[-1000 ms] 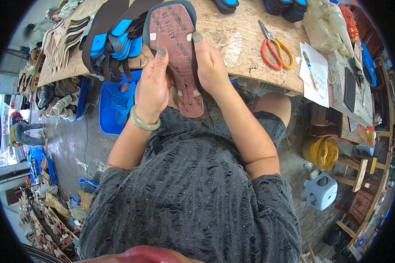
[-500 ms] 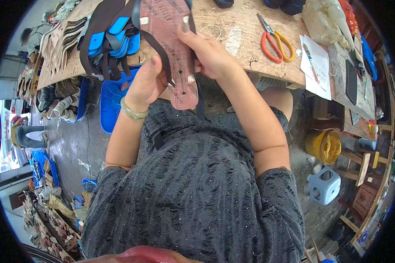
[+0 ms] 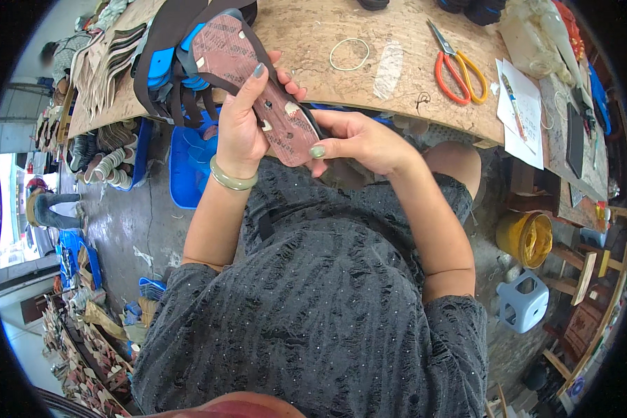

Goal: The recorder is assembling and trimming insole components for shoes, using scissors and manual manipulation.

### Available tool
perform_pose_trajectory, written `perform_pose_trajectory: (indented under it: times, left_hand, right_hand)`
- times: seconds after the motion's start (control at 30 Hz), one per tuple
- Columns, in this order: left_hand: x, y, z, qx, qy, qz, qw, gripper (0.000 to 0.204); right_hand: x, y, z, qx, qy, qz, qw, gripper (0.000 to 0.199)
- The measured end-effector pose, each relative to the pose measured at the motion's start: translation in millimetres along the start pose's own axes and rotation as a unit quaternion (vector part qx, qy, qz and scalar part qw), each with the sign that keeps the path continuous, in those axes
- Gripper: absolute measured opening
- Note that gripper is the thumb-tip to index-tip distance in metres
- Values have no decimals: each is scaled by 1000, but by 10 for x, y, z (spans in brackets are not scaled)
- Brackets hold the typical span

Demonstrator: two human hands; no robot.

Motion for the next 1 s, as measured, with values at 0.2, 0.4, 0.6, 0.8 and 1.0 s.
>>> perform_pose_trajectory:
  times: [0.2,0.4,0.6,0.8,1.0]
  left_hand:
    - [15,-39,106,-38,5,-78,996,36]
    - [-16,-26,159,-123,-52,-98,986,36]
    - [-129,41,223,-219,-74,-110,967,39]
    - [-208,70,264,-258,-117,-116,952,42]
    - [-177,61,272,-283,-72,-114,950,44]
  right_hand:
    - [45,11,-322,10,14,66,998,42]
    - [89,-203,-454,56,88,143,984,30]
    - [-32,-147,-574,45,-21,163,985,23]
    - [-323,-13,-367,86,-26,245,965,24]
    - [-435,8,-267,116,-29,264,957,24]
Point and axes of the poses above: each hand's wrist, its own y-axis away from the middle knuckle, its own x-axis out of the back of the hand, z = x × y, the point moved 1 cm from there along -y, towards the middle knuckle, and after that the axes turned 2 degrees about x, right-handed, at the moved point
